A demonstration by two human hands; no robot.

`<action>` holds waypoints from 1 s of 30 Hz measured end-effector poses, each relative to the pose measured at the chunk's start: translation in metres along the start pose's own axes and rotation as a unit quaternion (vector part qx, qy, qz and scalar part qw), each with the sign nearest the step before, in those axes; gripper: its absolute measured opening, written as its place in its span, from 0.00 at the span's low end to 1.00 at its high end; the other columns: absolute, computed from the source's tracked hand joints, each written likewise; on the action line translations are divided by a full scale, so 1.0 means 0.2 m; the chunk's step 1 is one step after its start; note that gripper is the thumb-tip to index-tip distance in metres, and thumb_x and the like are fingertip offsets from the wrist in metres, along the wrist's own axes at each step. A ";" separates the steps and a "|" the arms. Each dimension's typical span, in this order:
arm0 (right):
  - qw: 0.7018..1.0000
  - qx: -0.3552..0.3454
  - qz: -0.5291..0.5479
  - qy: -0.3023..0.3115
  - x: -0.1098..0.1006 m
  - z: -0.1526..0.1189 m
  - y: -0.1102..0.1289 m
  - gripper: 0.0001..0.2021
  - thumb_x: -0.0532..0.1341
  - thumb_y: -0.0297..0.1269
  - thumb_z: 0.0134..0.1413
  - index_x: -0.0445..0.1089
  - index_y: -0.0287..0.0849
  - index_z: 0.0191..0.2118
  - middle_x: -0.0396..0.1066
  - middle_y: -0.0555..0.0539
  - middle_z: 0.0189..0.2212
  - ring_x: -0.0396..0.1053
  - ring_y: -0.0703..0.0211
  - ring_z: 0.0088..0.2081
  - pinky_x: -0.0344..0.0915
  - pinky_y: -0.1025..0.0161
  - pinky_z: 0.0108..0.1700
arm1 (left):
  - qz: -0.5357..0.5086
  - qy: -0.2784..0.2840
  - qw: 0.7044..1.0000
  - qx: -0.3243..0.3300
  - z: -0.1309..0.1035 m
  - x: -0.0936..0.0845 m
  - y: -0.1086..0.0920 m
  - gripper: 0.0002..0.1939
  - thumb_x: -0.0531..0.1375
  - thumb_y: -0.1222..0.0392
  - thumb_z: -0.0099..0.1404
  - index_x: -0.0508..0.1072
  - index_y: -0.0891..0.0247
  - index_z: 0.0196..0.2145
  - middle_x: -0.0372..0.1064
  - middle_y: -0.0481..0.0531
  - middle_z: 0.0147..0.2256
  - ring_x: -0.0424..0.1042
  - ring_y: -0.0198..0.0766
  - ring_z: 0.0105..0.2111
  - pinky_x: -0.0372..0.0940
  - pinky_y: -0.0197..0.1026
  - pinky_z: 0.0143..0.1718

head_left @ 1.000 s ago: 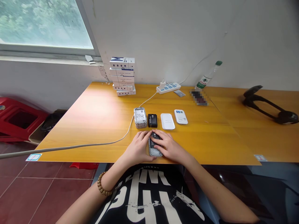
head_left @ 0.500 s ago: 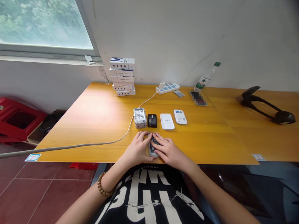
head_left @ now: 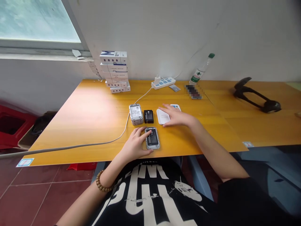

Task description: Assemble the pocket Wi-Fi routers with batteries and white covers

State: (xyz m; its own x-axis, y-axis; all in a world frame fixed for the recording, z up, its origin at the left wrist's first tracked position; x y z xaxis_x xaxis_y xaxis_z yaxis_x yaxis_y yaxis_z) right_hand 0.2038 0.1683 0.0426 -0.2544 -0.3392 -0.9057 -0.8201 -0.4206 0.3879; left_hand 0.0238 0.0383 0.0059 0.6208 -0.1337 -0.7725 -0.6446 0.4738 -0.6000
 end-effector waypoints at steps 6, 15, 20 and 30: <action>0.996 0.016 -0.018 0.081 0.03 0.16 -0.11 0.57 0.80 0.44 0.36 0.58 0.50 0.75 0.56 0.35 0.74 0.57 0.27 0.73 0.57 0.36 0.71 | -0.028 0.016 0.999 -0.016 0.01 0.00 0.00 0.45 0.76 0.51 0.55 0.65 0.53 0.67 0.59 0.63 0.69 0.59 0.67 0.69 0.60 0.74 0.67; 0.969 -0.125 0.204 -0.069 0.06 -0.24 0.32 0.58 0.74 0.47 0.55 0.32 0.64 0.78 0.44 0.43 0.77 0.48 0.40 0.76 0.56 0.40 0.73 | -0.099 -0.023 0.994 -0.027 0.01 -0.02 0.03 0.54 0.78 0.54 0.52 0.55 0.54 0.68 0.64 0.63 0.64 0.65 0.63 0.66 0.66 0.71 0.64; 0.961 -0.133 0.241 -0.032 0.31 -0.33 0.45 0.53 0.77 0.41 0.48 0.47 0.55 0.74 0.48 0.38 0.75 0.49 0.38 0.76 0.54 0.39 0.74 | -0.112 -0.025 0.992 -0.047 0.00 -0.01 0.06 0.55 0.77 0.54 0.52 0.53 0.54 0.70 0.63 0.63 0.66 0.65 0.63 0.66 0.65 0.70 0.65; 0.984 -0.083 0.160 0.008 0.37 -0.35 0.37 0.42 0.73 0.41 0.54 0.57 0.52 0.71 0.47 0.37 0.76 0.50 0.33 0.75 0.56 0.33 0.72 | -0.100 -0.008 0.994 -0.029 0.01 -0.02 0.03 0.58 0.79 0.53 0.51 0.53 0.52 0.71 0.62 0.61 0.67 0.64 0.62 0.66 0.64 0.69 0.66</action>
Point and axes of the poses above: each hand's wrist, its own z-axis towards the middle knuckle, its own x-axis out of the palm, y = z × x, the point moved 10 cm from there along z, towards the middle knuckle
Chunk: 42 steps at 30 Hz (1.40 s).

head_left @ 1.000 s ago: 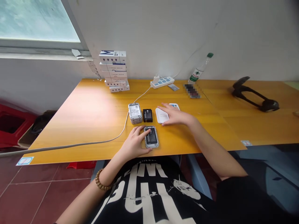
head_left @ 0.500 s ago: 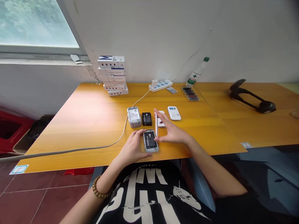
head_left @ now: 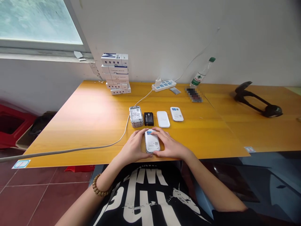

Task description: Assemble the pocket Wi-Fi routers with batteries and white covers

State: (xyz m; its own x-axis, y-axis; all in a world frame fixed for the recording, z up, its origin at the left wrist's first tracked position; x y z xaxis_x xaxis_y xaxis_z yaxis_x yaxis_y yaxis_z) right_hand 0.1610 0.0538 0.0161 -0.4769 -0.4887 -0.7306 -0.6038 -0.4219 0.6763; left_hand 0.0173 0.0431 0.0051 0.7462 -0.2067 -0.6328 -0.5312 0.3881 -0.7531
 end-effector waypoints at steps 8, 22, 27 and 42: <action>0.999 -0.003 0.017 0.032 0.02 0.01 -0.01 0.40 0.75 0.44 0.53 0.62 0.53 0.69 0.47 0.41 0.76 0.52 0.33 0.74 0.56 0.35 0.72 | 0.015 0.010 1.000 0.020 0.00 -0.01 -0.04 0.53 0.79 0.50 0.52 0.58 0.52 0.69 0.64 0.61 0.67 0.64 0.62 0.66 0.64 0.68 0.66; 0.942 0.104 0.298 -0.113 -0.01 0.11 -0.14 0.21 0.61 0.57 0.66 0.75 0.42 0.44 0.78 0.43 0.39 0.75 0.52 0.40 0.72 0.56 0.43 | 0.055 -0.055 0.984 0.161 -0.06 -0.03 -0.23 0.38 0.72 0.63 0.55 0.64 0.56 0.60 0.57 0.67 0.65 0.61 0.65 0.64 0.67 0.69 0.61; 0.911 0.071 0.384 -0.133 -0.05 0.11 -0.07 0.21 0.67 0.59 0.60 0.73 0.43 0.36 0.75 0.50 0.30 0.71 0.57 0.33 0.67 0.60 0.37 | -0.028 -0.049 0.986 0.155 -0.07 -0.06 -0.23 0.42 0.74 0.60 0.58 0.60 0.52 0.65 0.50 0.66 0.71 0.56 0.65 0.69 0.64 0.69 0.64; 0.924 0.067 0.376 -0.021 0.13 0.09 0.02 0.21 0.74 0.51 0.55 0.76 0.45 0.49 0.81 0.44 0.47 0.79 0.46 0.48 0.75 0.50 0.52 | -0.235 -0.168 0.953 -0.095 -0.02 -0.14 0.07 0.24 0.58 0.39 0.74 0.66 0.61 0.28 0.59 0.44 0.24 0.60 0.35 0.26 0.56 0.37 0.27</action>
Point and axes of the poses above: each hand's wrist, its own z-axis towards the middle knuckle, its own x-axis out of the palm, y = z × x, the point moved 10 cm from there along z, towards the middle knuckle
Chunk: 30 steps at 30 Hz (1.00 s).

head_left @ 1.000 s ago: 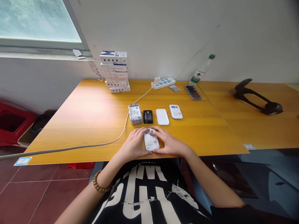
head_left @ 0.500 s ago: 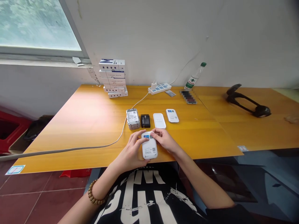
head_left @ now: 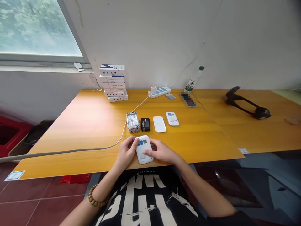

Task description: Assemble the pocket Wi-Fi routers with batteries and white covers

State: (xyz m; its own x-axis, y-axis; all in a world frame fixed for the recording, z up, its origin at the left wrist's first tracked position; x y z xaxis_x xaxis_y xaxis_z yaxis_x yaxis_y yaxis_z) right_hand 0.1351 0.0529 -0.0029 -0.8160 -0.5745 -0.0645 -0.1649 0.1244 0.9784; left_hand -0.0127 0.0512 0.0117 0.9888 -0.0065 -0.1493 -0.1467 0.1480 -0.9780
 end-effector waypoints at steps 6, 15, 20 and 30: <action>1.000 0.001 -0.003 -0.016 -0.04 -0.02 -0.02 0.24 0.74 0.55 0.53 0.79 0.41 0.46 0.83 0.41 0.45 0.81 0.45 0.45 0.76 0.49 0.49 | -0.093 0.058 0.993 -0.048 0.00 0.06 0.01 0.26 0.63 0.33 0.68 0.72 0.62 0.34 0.70 0.49 0.28 0.69 0.38 0.27 0.65 0.38 0.28; 0.974 -0.085 -0.174 -0.114 -0.15 -0.10 0.13 0.43 0.73 0.54 0.55 0.58 0.54 0.72 0.68 0.37 0.65 0.72 0.38 0.61 0.72 0.38 0.59 | -0.086 0.199 0.971 -0.104 -0.08 0.22 0.01 0.27 0.64 0.36 0.70 0.79 0.67 0.45 0.82 0.61 0.39 0.79 0.45 0.34 0.74 0.44 0.36; 0.886 -0.181 -0.425 -0.033 -0.06 -0.18 0.30 0.59 0.77 0.47 0.51 0.39 0.56 0.79 0.44 0.36 0.77 0.42 0.32 0.77 0.47 0.33 0.75 | -0.085 0.244 0.960 -0.109 -0.09 0.32 -0.01 0.25 0.64 0.37 0.70 0.77 0.67 0.39 0.80 0.57 0.34 0.76 0.40 0.29 0.70 0.41 0.32; 0.914 -0.025 -0.393 -0.097 -0.97 0.03 0.28 0.57 0.75 0.45 0.46 0.46 0.54 0.78 0.42 0.39 0.78 0.47 0.35 0.77 0.51 0.41 0.75 | 0.124 0.104 0.982 0.102 0.19 0.03 -0.31 0.15 0.62 0.46 0.71 0.77 0.61 0.38 0.77 0.53 0.33 0.75 0.42 0.33 0.70 0.44 0.36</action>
Point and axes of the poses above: each hand's wrist, its own z-axis towards the middle knuckle, its own x-axis out of the palm, y = z × x, the point moved 10 cm from there along z, towards the middle knuckle
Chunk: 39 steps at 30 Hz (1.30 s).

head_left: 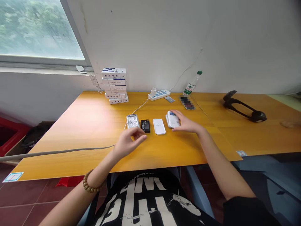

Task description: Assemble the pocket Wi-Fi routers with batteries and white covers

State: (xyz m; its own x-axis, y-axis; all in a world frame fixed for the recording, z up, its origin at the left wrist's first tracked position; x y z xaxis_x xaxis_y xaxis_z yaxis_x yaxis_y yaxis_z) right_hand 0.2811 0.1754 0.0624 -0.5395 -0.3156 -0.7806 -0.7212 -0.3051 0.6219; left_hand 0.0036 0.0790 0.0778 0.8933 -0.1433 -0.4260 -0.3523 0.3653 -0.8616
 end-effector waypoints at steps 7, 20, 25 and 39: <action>0.997 0.042 -0.039 0.054 -0.04 0.16 -0.24 0.58 0.76 0.46 0.41 0.49 0.48 0.77 0.48 0.37 0.77 0.51 0.35 0.75 0.50 0.43 0.75 | 0.187 0.081 0.979 0.001 0.23 -0.21 0.24 0.48 0.74 0.38 0.56 0.62 0.56 0.67 0.55 0.67 0.71 0.51 0.66 0.73 0.55 0.67 0.70; 0.994 0.046 -0.053 0.089 0.03 0.16 -0.26 0.58 0.75 0.48 0.44 0.48 0.48 0.78 0.44 0.39 0.78 0.49 0.34 0.76 0.50 0.45 0.75 | 0.151 0.104 0.983 -0.005 0.27 -0.19 0.37 0.50 0.75 0.41 0.55 0.60 0.56 0.68 0.60 0.64 0.67 0.57 0.64 0.70 0.56 0.64 0.70; 0.993 0.042 -0.060 0.095 0.02 0.16 -0.27 0.60 0.75 0.49 0.44 0.44 0.49 0.79 0.38 0.39 0.79 0.41 0.34 0.78 0.45 0.44 0.77 | 0.144 0.074 0.987 -0.003 0.27 -0.22 0.32 0.46 0.75 0.44 0.54 0.64 0.55 0.66 0.65 0.62 0.64 0.61 0.63 0.67 0.57 0.65 0.68; 0.986 -0.134 -0.065 0.070 0.42 0.27 0.51 0.35 0.71 0.44 0.57 0.66 0.49 0.69 0.61 0.35 0.70 0.58 0.31 0.72 0.55 0.32 0.70 | 0.129 0.146 0.979 0.066 -0.24 0.29 0.07 0.48 0.78 0.51 0.50 0.65 0.55 0.65 0.62 0.65 0.64 0.63 0.67 0.64 0.63 0.71 0.64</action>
State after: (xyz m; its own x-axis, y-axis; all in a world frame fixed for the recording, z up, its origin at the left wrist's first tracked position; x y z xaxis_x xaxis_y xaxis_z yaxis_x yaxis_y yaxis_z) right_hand 0.1382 0.1667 0.0561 -0.3707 -0.3728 -0.8506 -0.6297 -0.5723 0.5253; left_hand 0.0367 0.0325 0.0283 0.6548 -0.2798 -0.7021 -0.4998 0.5366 -0.6799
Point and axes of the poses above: each hand's wrist, its own z-axis towards the middle knuckle, its own x-axis out of the palm, y = z × x, the point moved 10 cm from there along z, towards the middle knuckle
